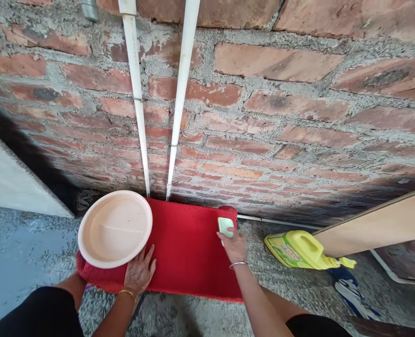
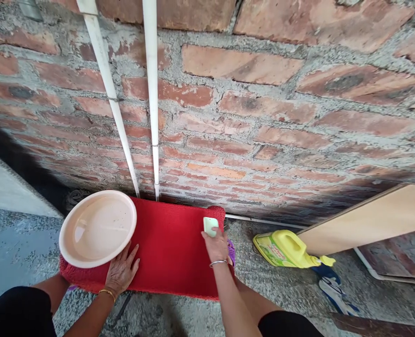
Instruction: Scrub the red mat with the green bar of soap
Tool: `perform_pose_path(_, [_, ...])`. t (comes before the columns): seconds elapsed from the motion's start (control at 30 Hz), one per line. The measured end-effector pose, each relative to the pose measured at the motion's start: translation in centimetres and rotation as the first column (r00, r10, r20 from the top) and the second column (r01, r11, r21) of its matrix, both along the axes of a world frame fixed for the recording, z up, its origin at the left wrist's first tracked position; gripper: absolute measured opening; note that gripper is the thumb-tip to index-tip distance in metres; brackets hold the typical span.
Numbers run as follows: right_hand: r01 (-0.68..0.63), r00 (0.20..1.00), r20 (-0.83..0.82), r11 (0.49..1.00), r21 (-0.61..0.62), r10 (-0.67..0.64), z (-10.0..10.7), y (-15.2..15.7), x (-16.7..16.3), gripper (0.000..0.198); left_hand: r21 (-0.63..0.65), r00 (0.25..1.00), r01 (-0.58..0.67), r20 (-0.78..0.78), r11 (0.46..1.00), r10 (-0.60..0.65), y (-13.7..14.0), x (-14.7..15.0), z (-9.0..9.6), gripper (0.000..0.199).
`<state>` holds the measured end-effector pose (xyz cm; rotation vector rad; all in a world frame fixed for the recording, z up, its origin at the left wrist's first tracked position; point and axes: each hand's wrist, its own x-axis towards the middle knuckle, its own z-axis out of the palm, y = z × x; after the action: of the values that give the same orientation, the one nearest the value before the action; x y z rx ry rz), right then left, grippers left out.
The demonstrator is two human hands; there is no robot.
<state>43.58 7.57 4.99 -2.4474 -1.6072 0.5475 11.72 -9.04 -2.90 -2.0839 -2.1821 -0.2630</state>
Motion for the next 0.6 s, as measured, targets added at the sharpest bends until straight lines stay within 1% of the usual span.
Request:
perform_pose_path(0.07, [-0.084, 0.99, -0.112, 0.996, 0.021, 0.086, 0.1, -0.3, -5.1, 0.044, -0.002, 1.0, -0.005, -0.006, 1.0, 0.005, 0.0, 0.1, 0.1, 0.046])
perform_pose_path(0.13, [-0.231, 0.957, -0.168, 0.972, 0.043, 0.235, 0.1, -0.7, -10.4, 0.039, -0.006, 1.0, -0.009, -0.008, 1.0, 0.009, 0.0, 0.1, 0.1, 0.046])
perform_pose_path(0.23, [-0.417, 0.888, -0.184, 0.907, 0.064, 0.421, -0.1, -1.3, -16.9, 0.035, -0.01, 1.0, -0.009, 0.007, 1.0, 0.009, 0.1, 0.1, 0.2, 0.045])
perform_pose_path(0.3, [-0.517, 0.84, -0.155, 0.854, 0.059, 0.52, -0.3, -1.3, -19.5, 0.035, -0.015, 1.0, -0.009, 0.019, 1.0, 0.01, 0.1, 0.1, 0.3, 0.045])
perform_pose_path(0.37, [-0.607, 0.788, -0.107, 0.794, 0.031, 0.606, -0.5, -0.9, -20.3, 0.035, -0.021, 1.0, -0.01, 0.02, 1.0, 0.01, 0.1, 0.0, 0.2, 0.044])
perform_pose_path(0.4, [-0.635, 0.769, -0.083, 0.772, 0.011, 0.634, -0.5, -0.6, -20.1, 0.036, -0.022, 1.0, -0.009, 0.021, 1.0, 0.01, 0.1, 0.0, 0.2, 0.044])
perform_pose_path(0.43, [-0.645, 0.763, -0.065, 0.764, -0.006, 0.643, -0.5, -0.2, -19.5, 0.037, -0.022, 1.0, -0.008, 0.024, 1.0, 0.009, 0.1, 0.0, 0.2, 0.044])
perform_pose_path(0.5, [-0.615, 0.788, -0.037, 0.788, -0.035, 0.614, -0.3, 0.8, -17.3, 0.037, -0.02, 0.999, -0.007, 0.039, 1.0, 0.008, 0.1, 0.0, 0.0, 0.045])
perform_pose_path(0.6, [-0.485, 0.874, -0.011, 0.873, -0.052, 0.485, 0.0, 2.2, -12.1, 0.036, -0.018, 0.999, -0.01, 0.053, 1.0, 0.011, 0.1, -0.1, -0.2, 0.045])
